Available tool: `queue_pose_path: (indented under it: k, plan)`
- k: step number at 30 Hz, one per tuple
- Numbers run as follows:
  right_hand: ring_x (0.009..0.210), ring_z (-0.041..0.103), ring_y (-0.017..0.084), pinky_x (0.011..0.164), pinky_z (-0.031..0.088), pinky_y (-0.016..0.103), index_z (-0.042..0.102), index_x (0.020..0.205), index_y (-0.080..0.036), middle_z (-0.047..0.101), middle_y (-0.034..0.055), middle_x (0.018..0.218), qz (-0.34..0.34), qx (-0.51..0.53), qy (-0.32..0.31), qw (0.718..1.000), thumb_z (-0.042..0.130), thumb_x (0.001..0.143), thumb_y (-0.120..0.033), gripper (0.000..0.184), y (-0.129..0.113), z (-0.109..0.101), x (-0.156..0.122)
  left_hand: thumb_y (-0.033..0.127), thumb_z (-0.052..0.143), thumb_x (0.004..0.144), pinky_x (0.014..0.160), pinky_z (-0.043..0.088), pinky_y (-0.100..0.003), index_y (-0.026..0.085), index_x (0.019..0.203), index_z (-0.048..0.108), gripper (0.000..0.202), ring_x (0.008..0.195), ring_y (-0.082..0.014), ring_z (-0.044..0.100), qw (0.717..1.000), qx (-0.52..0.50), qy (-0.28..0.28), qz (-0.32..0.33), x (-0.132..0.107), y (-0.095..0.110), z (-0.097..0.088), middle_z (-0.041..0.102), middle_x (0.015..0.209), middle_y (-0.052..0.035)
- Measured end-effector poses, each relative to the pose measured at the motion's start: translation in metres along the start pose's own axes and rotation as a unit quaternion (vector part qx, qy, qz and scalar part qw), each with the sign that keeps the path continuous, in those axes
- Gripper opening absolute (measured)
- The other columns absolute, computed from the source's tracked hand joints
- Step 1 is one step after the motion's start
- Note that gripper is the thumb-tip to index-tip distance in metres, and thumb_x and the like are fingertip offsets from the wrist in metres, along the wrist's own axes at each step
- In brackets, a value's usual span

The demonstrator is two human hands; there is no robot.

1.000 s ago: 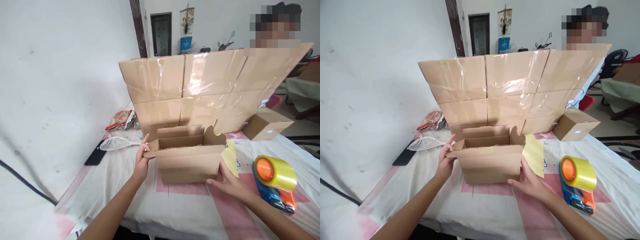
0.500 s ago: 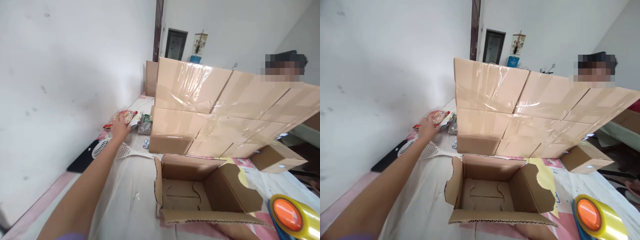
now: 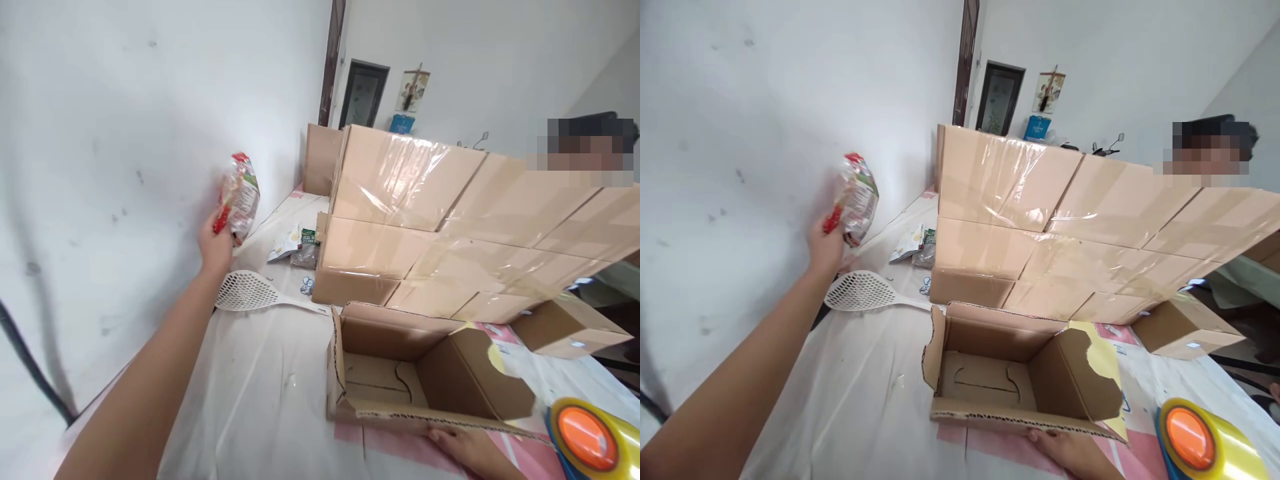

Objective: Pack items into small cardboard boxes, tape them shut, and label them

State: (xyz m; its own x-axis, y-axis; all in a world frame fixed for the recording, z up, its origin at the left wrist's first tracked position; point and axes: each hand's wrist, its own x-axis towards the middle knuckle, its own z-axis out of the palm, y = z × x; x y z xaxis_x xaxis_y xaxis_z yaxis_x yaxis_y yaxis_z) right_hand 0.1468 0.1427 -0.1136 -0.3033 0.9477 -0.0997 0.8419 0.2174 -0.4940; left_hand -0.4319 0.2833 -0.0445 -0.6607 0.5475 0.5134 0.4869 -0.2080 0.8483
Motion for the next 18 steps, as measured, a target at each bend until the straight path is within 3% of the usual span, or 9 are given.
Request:
queue_pose_path:
  k: [2,4,6,8,11,13,16,18]
  plan:
    - [0.096,0.077,0.036,0.091,0.063,0.044,0.086,0.089,-0.03,0.081,0.0043,0.097,0.011,0.036,-0.036,0.999,0.06,0.081,-0.059,0.039,0.004,0.002,0.003,0.031,0.046,0.097,0.075,0.053,-0.03,0.012,0.133,0.048,0.041,0.08,-0.0092,0.062,0.998,-0.066,0.024,-0.005,-0.019,0.034,-0.02,0.07,0.102,-0.0016]
    - [0.094,0.077,0.034,0.087,0.063,0.04,0.085,0.09,-0.025,0.081,0.0057,0.097,0.002,0.075,-0.072,0.995,0.058,0.082,-0.061,0.046,0.006,0.004,0.006,0.033,0.051,0.096,0.076,0.055,-0.031,0.018,0.124,0.053,0.032,0.08,-0.0088,0.063,0.988,-0.156,0.009,0.005,-0.045,0.074,-0.034,0.071,0.094,0.0032]
    - [0.089,0.077,0.032,0.083,0.063,0.038,0.085,0.088,-0.022,0.081,0.0055,0.093,-0.016,0.1,-0.086,0.991,0.059,0.082,-0.06,0.046,0.006,0.006,0.008,0.028,0.068,0.086,0.079,0.056,-0.032,0.021,0.111,0.061,0.027,0.088,-0.012,0.066,0.934,-0.356,-0.022,0.013,-0.074,0.117,-0.041,0.074,0.096,0.0026]
    - [0.087,0.076,0.031,0.082,0.063,0.038,0.084,0.087,-0.021,0.081,0.0047,0.089,-0.032,0.127,-0.073,0.989,0.062,0.081,-0.055,0.04,0.005,0.006,0.009,0.026,0.077,0.078,0.079,0.057,-0.03,0.021,0.097,0.066,0.023,0.089,-0.0143,0.067,0.904,-0.416,-0.097,0.027,-0.103,0.158,-0.041,0.075,0.093,0.0017]
    - [0.094,0.075,0.031,0.09,0.061,0.04,0.083,0.096,-0.021,0.081,0.0046,0.096,-0.095,0.186,-0.055,0.977,0.069,0.078,-0.047,0.034,0.005,0.007,0.009,0.027,0.081,0.076,0.073,0.058,-0.029,0.021,0.082,0.072,0.013,0.078,-0.0175,0.069,0.897,-0.283,-0.333,0.064,-0.143,0.211,-0.026,0.072,0.077,0.0007]
    - [0.099,0.074,0.033,0.094,0.06,0.043,0.081,0.102,-0.021,0.08,0.0056,0.102,-0.137,0.214,-0.033,0.967,0.073,0.076,-0.046,0.037,0.007,0.009,0.009,0.03,0.076,0.08,0.084,0.058,-0.033,0.021,0.089,0.076,0.012,0.092,-0.0238,0.071,0.859,-0.128,-0.483,0.112,-0.167,0.238,-0.01,0.076,0.091,-0.0037]
    - [0.106,0.073,0.034,0.097,0.059,0.046,0.077,0.113,-0.02,0.078,0.009,0.112,-0.177,0.254,0.02,0.951,0.078,0.074,-0.047,0.047,0.013,0.011,0.008,0.036,0.063,0.089,0.098,0.053,-0.034,0.024,0.11,0.075,0.027,0.115,-0.0271,0.066,0.793,0.027,-0.595,0.128,-0.194,0.26,0.013,0.073,0.122,-0.0051]
    - [0.107,0.073,0.033,0.097,0.059,0.046,0.074,0.12,-0.018,0.077,0.0103,0.116,-0.202,0.286,0.023,0.936,0.077,0.077,-0.046,0.051,0.017,0.014,0.008,0.04,0.059,0.091,0.095,0.053,-0.031,0.025,0.116,0.072,0.031,0.113,-0.0253,0.067,0.767,0.074,-0.63,0.097,-0.202,0.263,0.02,0.073,0.122,-0.0031]
